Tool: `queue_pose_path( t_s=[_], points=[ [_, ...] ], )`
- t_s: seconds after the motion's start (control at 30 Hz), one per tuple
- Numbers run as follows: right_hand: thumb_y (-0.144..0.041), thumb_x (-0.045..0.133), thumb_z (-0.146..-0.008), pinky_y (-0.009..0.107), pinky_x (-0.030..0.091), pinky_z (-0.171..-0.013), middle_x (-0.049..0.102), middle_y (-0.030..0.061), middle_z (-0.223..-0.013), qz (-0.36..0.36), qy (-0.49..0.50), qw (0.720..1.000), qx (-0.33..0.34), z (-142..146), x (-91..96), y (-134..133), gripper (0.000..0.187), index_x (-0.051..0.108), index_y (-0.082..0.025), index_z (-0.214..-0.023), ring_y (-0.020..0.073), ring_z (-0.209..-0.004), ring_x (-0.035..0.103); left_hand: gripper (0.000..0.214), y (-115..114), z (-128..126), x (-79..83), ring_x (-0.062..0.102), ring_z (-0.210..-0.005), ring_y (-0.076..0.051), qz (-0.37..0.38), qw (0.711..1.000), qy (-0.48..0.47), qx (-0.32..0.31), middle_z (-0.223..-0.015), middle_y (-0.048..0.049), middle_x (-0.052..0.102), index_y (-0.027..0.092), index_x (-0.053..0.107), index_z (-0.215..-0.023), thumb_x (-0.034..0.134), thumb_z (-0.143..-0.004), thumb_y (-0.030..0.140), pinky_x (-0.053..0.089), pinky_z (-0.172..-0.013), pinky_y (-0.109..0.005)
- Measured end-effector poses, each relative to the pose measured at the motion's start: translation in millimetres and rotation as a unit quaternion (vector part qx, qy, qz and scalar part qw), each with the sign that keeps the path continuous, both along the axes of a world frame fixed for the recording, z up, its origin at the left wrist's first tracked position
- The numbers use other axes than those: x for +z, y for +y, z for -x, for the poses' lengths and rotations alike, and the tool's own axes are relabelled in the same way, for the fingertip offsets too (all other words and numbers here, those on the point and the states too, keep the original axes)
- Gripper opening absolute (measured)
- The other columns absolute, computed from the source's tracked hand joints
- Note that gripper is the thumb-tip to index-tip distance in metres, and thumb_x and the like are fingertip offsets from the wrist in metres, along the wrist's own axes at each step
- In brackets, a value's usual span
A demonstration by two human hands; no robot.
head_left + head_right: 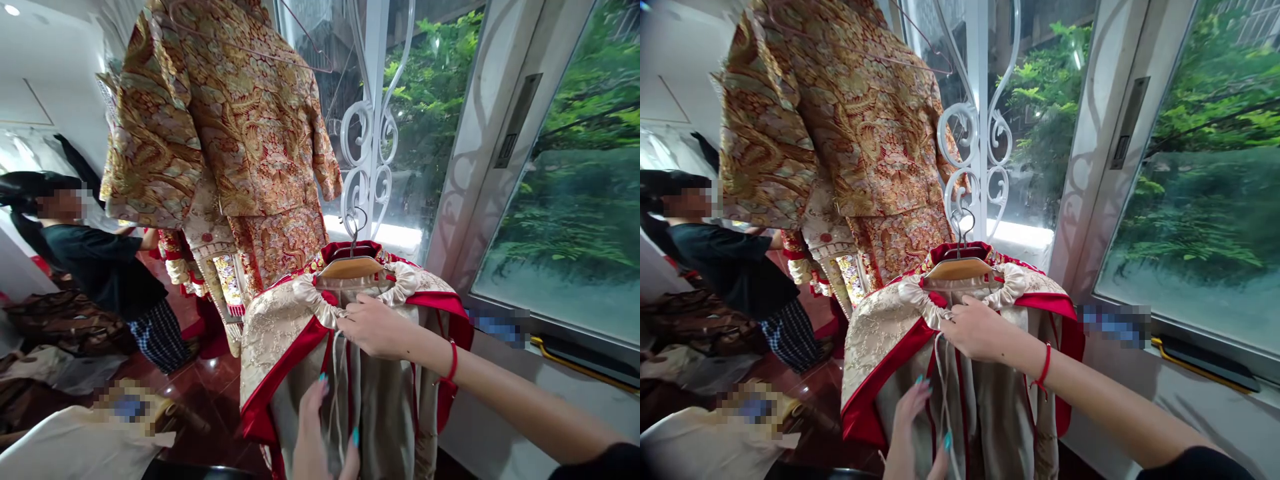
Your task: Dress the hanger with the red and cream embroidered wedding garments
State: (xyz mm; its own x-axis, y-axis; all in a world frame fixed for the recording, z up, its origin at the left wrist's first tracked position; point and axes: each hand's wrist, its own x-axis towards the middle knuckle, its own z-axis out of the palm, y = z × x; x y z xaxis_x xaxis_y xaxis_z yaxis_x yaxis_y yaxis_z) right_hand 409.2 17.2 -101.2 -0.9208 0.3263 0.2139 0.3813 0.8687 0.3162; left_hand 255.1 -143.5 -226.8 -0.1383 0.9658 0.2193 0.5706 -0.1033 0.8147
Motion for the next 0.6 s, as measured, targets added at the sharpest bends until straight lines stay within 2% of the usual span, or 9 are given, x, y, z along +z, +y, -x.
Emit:
queue_pose_path(
  t_s=[0.07,0.1,0.17,0.27,0.37,0.47,0.53,0.6],
  points=[
    [-0.017,0.045,-0.096,0.035,0.026,-0.069,0.066,0.0051,-0.074,0.003,-0.001,1.0,0.0,-3.2,3.8,-1.4,0.019,0.061,-0.015,-0.086,0.0186,-0.071,0.053,0.057,32.0,-18.1,12.0,0.054,-0.124,-0.027,-0.053,0.997,-0.048,0.004,-0.136,-0.0129,0.053,0.022,0.034,-0.145,0.049,-0.093,0.039,0.045,-0.104,-0.044],
    [-0.018,0.045,-0.096,0.035,0.026,-0.068,0.066,0.005,-0.075,0.005,0.002,1.0,0.005,-5.7,5.6,-1.6,0.019,0.061,-0.015,-0.086,0.0184,-0.071,0.052,0.049,45.5,-24.6,18.0,0.057,-0.118,-0.026,-0.073,0.995,-0.075,0.002,-0.128,-0.0128,0.058,0.02,0.042,-0.14,0.046,-0.095,0.039,0.046,-0.101,-0.042],
    [-0.025,0.049,-0.093,0.035,0.027,-0.068,0.066,0.0041,-0.074,0.013,0.009,1.0,0.023,-11.5,8.5,-0.9,0.016,0.06,-0.016,-0.085,0.0181,-0.069,0.051,0.035,64.3,-29.9,28.6,0.063,-0.098,-0.023,-0.09,0.989,-0.114,-0.01,-0.105,-0.0098,0.066,0.018,0.059,-0.117,0.042,-0.097,0.041,0.05,-0.09,-0.036],
    [-0.033,0.059,-0.085,0.035,0.03,-0.072,0.066,0.0035,-0.076,-0.007,0.018,0.999,0.033,-17.9,8.7,1.9,0.018,0.06,-0.016,-0.091,0.0188,-0.07,0.051,0.037,72.6,-20.2,38.7,0.059,-0.077,-0.019,-0.089,0.987,-0.133,-0.016,-0.079,-0.0044,0.062,0.018,0.064,-0.088,0.043,-0.095,0.048,0.051,-0.073,-0.029],
    [-0.036,0.06,-0.088,0.037,0.031,-0.075,0.068,0.0058,-0.078,-0.061,0.027,0.998,0.018,-18.6,4.2,6.2,0.021,0.06,-0.015,-0.094,0.0211,-0.076,0.052,0.037,70.4,-3.4,44.9,0.058,-0.076,-0.019,-0.077,0.989,-0.099,-0.072,-0.077,-0.0039,0.061,0.019,0.064,-0.08,0.046,-0.094,0.049,0.051,-0.074,-0.029],
    [-0.046,0.051,-0.095,0.038,0.032,-0.074,0.067,0.0066,-0.076,-0.039,0.048,0.998,0.031,-19.6,0.1,10.2,0.032,0.061,-0.017,-0.087,0.0214,-0.075,0.05,0.028,69.9,5.9,52.4,0.061,-0.09,-0.022,-0.071,0.987,-0.046,-0.138,-0.093,-0.0064,0.065,0.021,0.067,-0.09,0.048,-0.094,0.042,0.05,-0.084,-0.031],
    [-0.04,0.045,-0.099,0.036,0.033,-0.073,0.066,0.0059,-0.078,0.016,0.075,0.996,0.054,-24.4,0.4,10.7,0.03,0.059,-0.017,-0.085,0.02,-0.075,0.049,0.026,72.1,6.3,59.5,0.061,-0.099,-0.023,-0.091,0.987,-0.053,-0.121,-0.106,-0.0083,0.065,0.022,0.064,-0.109,0.049,-0.094,0.038,0.049,-0.089,-0.033],
    [-0.029,0.04,-0.101,0.035,0.035,-0.076,0.065,0.0058,-0.084,0.077,0.1,0.989,0.073,-32.4,2.6,9.3,0.026,0.059,-0.017,-0.088,0.0189,-0.078,0.049,0.036,76.5,3.2,68.7,0.061,-0.099,-0.021,-0.124,0.984,-0.076,-0.105,-0.113,-0.0097,0.063,0.023,0.053,-0.128,0.048,-0.095,0.035,0.05,-0.089,-0.034]
  ],
)
